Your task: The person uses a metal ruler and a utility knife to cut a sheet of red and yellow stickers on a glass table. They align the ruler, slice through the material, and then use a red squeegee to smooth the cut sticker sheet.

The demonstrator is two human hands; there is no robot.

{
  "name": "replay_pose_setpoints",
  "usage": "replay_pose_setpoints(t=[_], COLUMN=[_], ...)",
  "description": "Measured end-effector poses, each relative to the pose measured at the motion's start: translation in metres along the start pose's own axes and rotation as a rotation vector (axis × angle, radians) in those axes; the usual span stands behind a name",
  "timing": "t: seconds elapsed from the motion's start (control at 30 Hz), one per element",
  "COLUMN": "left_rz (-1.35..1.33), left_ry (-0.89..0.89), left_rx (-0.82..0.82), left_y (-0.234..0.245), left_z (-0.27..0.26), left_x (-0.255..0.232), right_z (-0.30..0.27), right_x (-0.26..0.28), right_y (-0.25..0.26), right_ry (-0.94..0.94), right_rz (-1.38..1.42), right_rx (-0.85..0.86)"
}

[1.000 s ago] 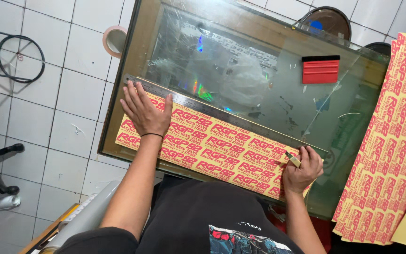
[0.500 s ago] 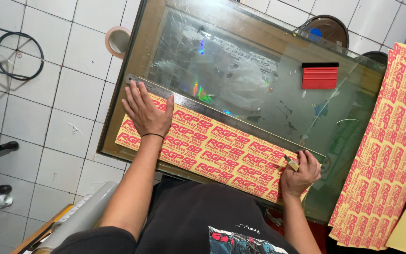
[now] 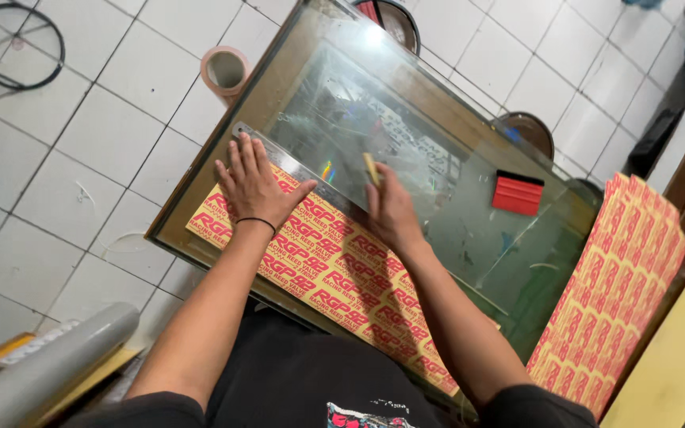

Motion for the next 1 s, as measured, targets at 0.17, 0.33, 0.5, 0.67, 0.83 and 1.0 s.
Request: replay_pose_setpoints(t=[0.17,0.33,0.5,0.67,0.83,1.0], left_rz=[0.015,0.068,0.125,0.081,0.223,0.267], left_ry=[0.077,0.083,0.073,0.103,0.108,0.055], left_rx=[0.039,0.054,0.094,0.141,0.250,0.170], left_y=[-0.011,0.000,-0.021,-0.014,-0.049,-0.045], left_z=[0.001,0.001,0.002,0.003,0.009,0.010], left_x=[0.000,-0.007,-0.002,-0.007,0.011,0.011], right_z=[0.080,0.107,0.113,0.094,0.050,0.005], right_x=[0.011,0.022,0.022,0.029,0.025,-0.013], right_y=[-0.105,-0.139,-0.146,-0.119,-0.066,-0.016], right_ry=[0.181,0.225,0.308,0.277,0.310,0.271], right_rz=[-0.119,-0.186,-0.040,-0.099,-0.175,-0.202], right_rx=[0.259,0.356,0.434,0.518,0.545,0.539])
Point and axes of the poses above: each hand's wrist, its own z-axis towards the middle knuckle, its own y-axis out of the back of the hand, x = y × z, the point moved 3 cm from there along z, towards the middle knuckle, and after that the axes turned 6 degrees about -x, right-handed, at the moved point
